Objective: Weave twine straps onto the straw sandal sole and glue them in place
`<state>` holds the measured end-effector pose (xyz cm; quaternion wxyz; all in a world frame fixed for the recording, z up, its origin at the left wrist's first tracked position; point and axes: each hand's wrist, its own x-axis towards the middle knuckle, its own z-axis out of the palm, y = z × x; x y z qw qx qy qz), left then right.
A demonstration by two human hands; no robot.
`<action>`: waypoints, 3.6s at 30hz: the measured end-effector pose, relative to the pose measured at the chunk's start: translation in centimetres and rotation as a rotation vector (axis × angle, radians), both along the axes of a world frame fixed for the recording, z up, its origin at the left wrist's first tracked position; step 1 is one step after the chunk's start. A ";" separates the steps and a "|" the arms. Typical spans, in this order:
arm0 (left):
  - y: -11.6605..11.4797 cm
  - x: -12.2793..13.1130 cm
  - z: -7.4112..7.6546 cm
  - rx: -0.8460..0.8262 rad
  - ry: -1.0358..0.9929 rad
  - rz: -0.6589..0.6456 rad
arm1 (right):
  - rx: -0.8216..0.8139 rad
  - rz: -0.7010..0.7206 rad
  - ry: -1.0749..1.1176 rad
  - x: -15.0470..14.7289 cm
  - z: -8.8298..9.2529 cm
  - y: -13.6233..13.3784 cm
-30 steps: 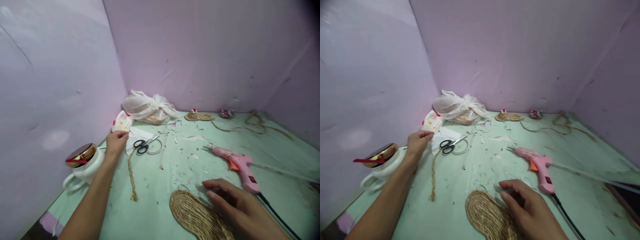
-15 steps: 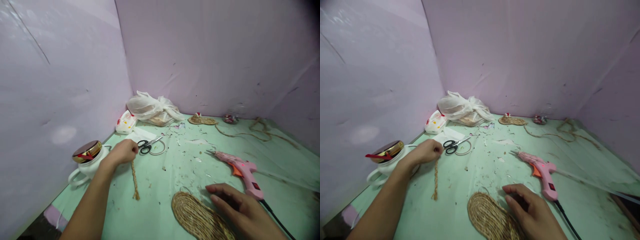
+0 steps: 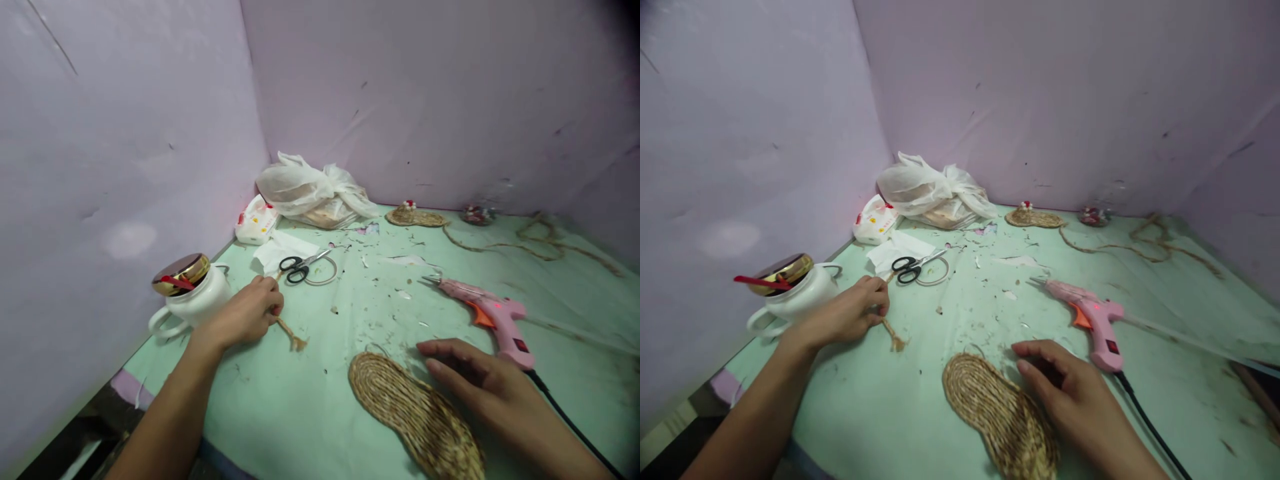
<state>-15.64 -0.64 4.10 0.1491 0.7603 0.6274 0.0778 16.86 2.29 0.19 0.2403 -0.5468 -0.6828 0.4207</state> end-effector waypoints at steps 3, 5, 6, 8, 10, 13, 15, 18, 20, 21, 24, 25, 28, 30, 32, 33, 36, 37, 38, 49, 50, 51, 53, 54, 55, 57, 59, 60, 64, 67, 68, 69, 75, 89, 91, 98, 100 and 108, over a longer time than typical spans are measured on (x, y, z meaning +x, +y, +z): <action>0.4 -0.1 0.1 0.080 -0.152 0.024 | 0.015 -0.030 0.022 -0.1 0.0 0.0; 1.0 0.0 1.2 0.263 -0.387 0.176 | 0.014 -0.040 0.046 -0.2 -0.1 0.0; 1.4 0.2 2.0 0.422 -0.547 0.279 | 0.006 -0.039 0.058 -0.2 -0.1 -0.1; 2.3 1.1 3.9 0.740 -0.881 0.452 | -0.023 -0.047 0.084 -0.1 -0.1 -0.1; 3.2 2.7 5.4 0.769 -1.154 0.465 | -0.067 -0.079 0.132 0.0 0.2 0.0; 4.2 6.5 5.8 0.128 -1.528 0.405 | -0.150 -0.178 0.306 0.0 1.3 0.3; 4.3 9.3 4.4 -0.209 -1.610 0.429 | -0.228 -0.240 0.479 -0.2 2.5 0.5; 3.5 12.6 1.7 -0.417 -1.598 0.399 | -0.352 -0.265 0.685 -0.8 3.8 0.7; 2.8 13.9 0.3 -0.520 -1.582 0.380 | -0.369 -0.240 0.778 -1.4 4.1 0.8; 2.4 14.3 0.0 -0.562 -1.575 0.387 | -0.366 -0.229 0.810 -1.8 4.0 0.9; 1.5 14.9 -0.3 -0.579 -1.560 0.384 | -0.373 -0.205 0.889 -3.1 3.5 0.9; 1.3 15.0 -0.2 -0.571 -1.554 0.378 | -0.385 -0.198 0.916 -3.5 3.3 0.9; 1.0 15.1 -0.2 -0.556 -1.521 0.386 | -0.404 -0.190 1.001 -4.6 2.8 0.8; 1.1 15.0 -0.2 -0.560 -1.479 0.389 | -0.405 -0.172 1.053 -4.8 2.8 0.8; 1.3 14.6 -0.2 -0.536 -1.416 0.376 | -0.430 -0.156 1.112 -4.6 3.0 0.8; 1.4 14.3 0.0 -0.506 -1.386 0.366 | -0.464 -0.145 1.146 -4.3 3.2 0.8; 2.0 13.2 0.7 -0.384 -1.349 0.321 | -0.664 -0.004 1.217 -3.2 4.2 0.5; 2.1 12.9 0.9 -0.361 -1.356 0.295 | -0.739 0.082 1.219 -2.9 4.4 0.4; 2.2 12.7 1.2 -0.355 -1.368 0.267 | -0.791 0.157 1.206 -2.6 4.6 0.2; 2.4 11.8 -0.1 -0.526 -1.385 0.075 | -0.527 0.120 0.579 -3.9 4.2 -1.4; 2.3 11.8 0.0 -0.505 -1.375 0.074 | -0.501 0.096 0.535 -4.0 4.3 -1.4; 2.3 11.8 0.1 -0.482 -1.356 0.072 | -0.483 0.077 0.498 -4.0 4.4 -1.4; 2.2 11.9 0.3 -0.431 -1.303 0.064 | -0.451 0.047 0.470 -4.0 4.5 -1.5; 2.2 11.9 0.4 -0.408 -1.277 0.057 | -0.442 0.027 0.487 -4.0 4.6 -1.5; 2.1 12.0 0.4 -0.386 -1.257 0.047 | -0.443 0.007 0.525 -4.0 4.6 -1.6; 2.1 12.1 0.5 -0.334 -1.242 0.025 | -0.474 -0.033 0.643 -4.0 4.6 -1.6; 2.0 12.2 0.5 -0.274 -1.238 0.000 | -0.534 -0.030 0.741 -3.9 4.5 -1.5; 2.0 12.2 0.5 -0.245 -1.232 -0.014 | -0.561 -0.009 0.772 -3.8 4.5 -1.5; 1.6 12.5 0.6 -0.190 -1.191 -0.062 | -0.653 0.068 0.819 -3.3 4.0 -1.2; 1.4 12.6 0.6 -0.218 -1.181 -0.065 | -0.652 0.041 0.809 -3.2 3.7 -1.0; 1.4 12.6 0.7 -0.226 -1.174 -0.058 | -0.640 0.030 0.797 -3.2 3.7 -1.0; 1.3 12.6 0.8 -0.216 -1.156 -0.051 | -0.630 0.021 0.784 -3.2 3.6 -1.0; 1.2 12.3 1.1 0.098 -0.842 -0.279 | -0.617 0.007 0.724 -3.3 3.9 -0.9; 3.1 9.4 0.5 0.259 -0.196 0.007 | -0.343 -0.159 0.552 -3.3 4.3 -1.2; 4.5 7.9 0.0 0.254 -0.139 0.139 | -0.313 -0.219 0.589 -3.1 4.5 -0.8; 6.4 5.7 -1.7 0.305 -0.219 0.263 | -0.307 -0.249 0.668 -2.9 3.9 0.0; 6.7 5.3 -1.2 0.387 -0.302 0.333 | -0.290 -0.246 0.677 -3.0 3.7 0.1; 4.9 7.5 0.8 0.342 -0.802 0.229 | -0.077 -0.192 0.565 -3.0 3.7 -0.2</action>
